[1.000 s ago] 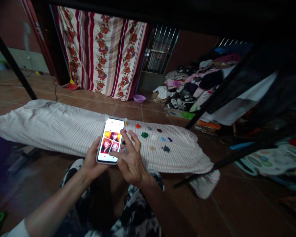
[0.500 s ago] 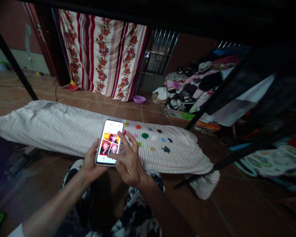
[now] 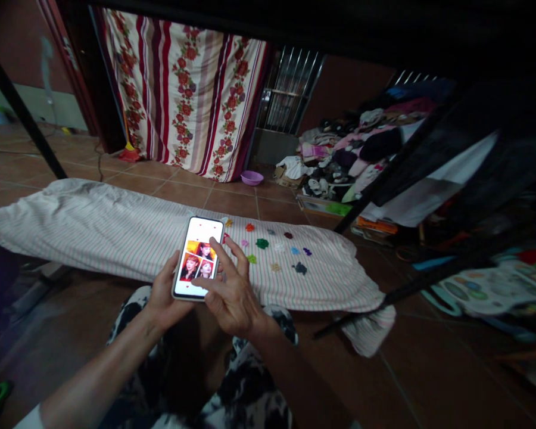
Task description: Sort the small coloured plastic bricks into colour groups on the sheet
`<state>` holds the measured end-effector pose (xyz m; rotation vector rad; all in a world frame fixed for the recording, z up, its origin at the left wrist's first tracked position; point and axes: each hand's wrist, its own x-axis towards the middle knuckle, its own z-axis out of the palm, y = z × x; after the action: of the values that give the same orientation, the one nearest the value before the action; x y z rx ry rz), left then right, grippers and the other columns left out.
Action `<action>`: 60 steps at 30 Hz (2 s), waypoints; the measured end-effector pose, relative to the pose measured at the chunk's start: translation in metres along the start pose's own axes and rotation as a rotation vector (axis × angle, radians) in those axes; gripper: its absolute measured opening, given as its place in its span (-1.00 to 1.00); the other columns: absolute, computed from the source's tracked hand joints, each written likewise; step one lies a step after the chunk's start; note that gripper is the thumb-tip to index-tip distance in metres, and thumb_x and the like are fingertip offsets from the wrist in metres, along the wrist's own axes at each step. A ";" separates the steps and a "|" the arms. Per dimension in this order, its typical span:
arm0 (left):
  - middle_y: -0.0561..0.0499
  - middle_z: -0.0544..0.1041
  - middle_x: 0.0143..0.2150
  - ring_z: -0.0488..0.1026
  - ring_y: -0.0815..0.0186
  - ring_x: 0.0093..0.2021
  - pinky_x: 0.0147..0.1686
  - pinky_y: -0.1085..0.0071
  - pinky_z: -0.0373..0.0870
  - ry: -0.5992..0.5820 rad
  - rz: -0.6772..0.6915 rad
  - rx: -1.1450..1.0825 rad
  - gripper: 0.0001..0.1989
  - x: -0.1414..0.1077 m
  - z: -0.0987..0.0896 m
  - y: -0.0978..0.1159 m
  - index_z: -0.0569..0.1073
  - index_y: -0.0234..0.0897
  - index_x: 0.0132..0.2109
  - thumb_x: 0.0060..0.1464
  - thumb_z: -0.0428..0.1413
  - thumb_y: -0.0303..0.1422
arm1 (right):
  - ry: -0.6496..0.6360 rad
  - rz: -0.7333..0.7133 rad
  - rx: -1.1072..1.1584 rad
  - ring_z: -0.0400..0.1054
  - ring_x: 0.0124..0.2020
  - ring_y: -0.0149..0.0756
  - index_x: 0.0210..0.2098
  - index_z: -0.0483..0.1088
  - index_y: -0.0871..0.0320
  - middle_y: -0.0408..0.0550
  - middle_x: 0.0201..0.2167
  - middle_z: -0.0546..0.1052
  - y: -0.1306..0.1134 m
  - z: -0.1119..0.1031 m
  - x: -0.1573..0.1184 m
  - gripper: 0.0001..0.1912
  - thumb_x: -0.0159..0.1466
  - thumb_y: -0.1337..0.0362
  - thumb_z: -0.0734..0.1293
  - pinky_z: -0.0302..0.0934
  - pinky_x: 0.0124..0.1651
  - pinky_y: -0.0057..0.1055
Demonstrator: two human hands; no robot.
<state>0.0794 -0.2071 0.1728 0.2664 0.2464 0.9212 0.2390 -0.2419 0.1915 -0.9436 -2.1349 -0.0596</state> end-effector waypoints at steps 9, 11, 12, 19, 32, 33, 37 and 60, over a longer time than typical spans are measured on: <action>-0.23 0.56 -0.02 0.50 0.09 -0.01 0.17 0.12 0.25 -0.021 0.009 0.000 -0.41 -0.001 -0.003 -0.002 0.25 -0.46 0.26 0.25 -0.07 -0.12 | -0.038 -0.024 -0.058 -0.27 0.38 0.05 -0.08 0.55 -0.05 -0.26 0.43 -0.14 0.005 0.003 0.003 -0.45 0.40 -0.01 -0.03 -0.20 0.34 0.13; -0.24 0.57 -0.05 0.52 0.07 -0.05 0.10 0.09 0.32 -0.028 -0.023 0.020 -0.40 -0.003 -0.005 -0.002 0.26 -0.46 0.25 0.24 -0.06 -0.10 | -0.002 -0.013 -0.137 -0.25 0.38 0.02 -0.02 0.51 -0.05 -0.21 0.41 -0.07 0.030 -0.009 0.013 -0.45 0.40 -0.04 -0.03 -0.22 0.34 0.13; -0.26 0.57 -0.07 0.53 0.06 -0.08 0.05 0.08 0.36 -0.034 -0.044 0.033 -0.39 -0.004 -0.006 -0.002 0.26 -0.46 0.25 0.24 -0.06 -0.09 | 0.086 0.019 -0.193 -0.23 0.38 0.01 0.05 0.46 -0.04 -0.16 0.40 -0.03 0.047 -0.018 0.019 -0.45 0.40 -0.05 -0.04 -0.23 0.34 0.15; -0.37 0.55 -0.06 0.55 0.06 -0.12 -0.10 0.17 0.44 -0.010 -0.064 0.043 -0.34 -0.007 -0.010 -0.004 0.26 -0.55 0.22 0.24 -0.11 -0.04 | 0.780 0.347 -0.456 -0.14 0.37 -0.01 0.31 0.12 0.14 0.13 0.34 0.06 0.112 -0.070 0.035 -0.39 0.42 0.00 -0.11 -0.26 0.33 0.19; -0.37 0.53 -0.02 0.54 0.05 -0.11 -0.07 0.16 0.40 -0.040 -0.078 0.026 -0.32 -0.009 -0.010 -0.004 0.23 -0.54 0.25 0.23 -0.10 -0.03 | 0.543 0.357 -0.248 -0.04 0.35 -0.11 0.23 0.23 0.05 0.01 0.31 0.16 0.060 -0.027 0.004 -0.45 0.42 0.11 -0.14 -0.15 0.32 0.12; -0.37 0.53 -0.03 0.54 0.05 -0.11 -0.07 0.17 0.40 -0.041 -0.078 0.019 -0.32 -0.009 -0.009 -0.003 0.23 -0.54 0.25 0.23 -0.10 -0.03 | 0.540 0.347 -0.238 -0.04 0.35 -0.11 0.22 0.24 0.06 0.02 0.31 0.16 0.058 -0.027 0.003 -0.46 0.42 0.11 -0.13 -0.15 0.32 0.13; -0.36 0.53 -0.02 0.52 0.04 -0.06 -0.08 0.17 0.41 -0.041 -0.083 -0.016 -0.32 -0.010 -0.006 -0.003 0.19 -0.52 0.28 0.23 -0.10 -0.04 | 0.528 0.322 -0.193 -0.01 0.34 -0.13 0.19 0.26 0.04 0.00 0.31 0.17 0.045 -0.025 0.001 -0.49 0.42 0.15 -0.11 -0.12 0.31 0.12; -0.41 0.48 0.06 0.48 -0.02 0.03 0.08 0.06 0.31 -0.018 0.040 -0.034 -0.28 0.018 -0.046 0.025 0.06 -0.48 0.35 0.19 -0.01 -0.12 | 0.351 0.817 -0.189 0.30 0.11 -0.04 0.00 0.41 0.21 0.19 0.04 0.45 0.129 0.028 -0.169 -0.32 0.33 -0.13 -0.06 0.19 0.16 0.05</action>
<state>0.0567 -0.1728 0.1360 0.2488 0.2098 0.9611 0.3742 -0.2423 0.0254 -1.7094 -1.3235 -0.0141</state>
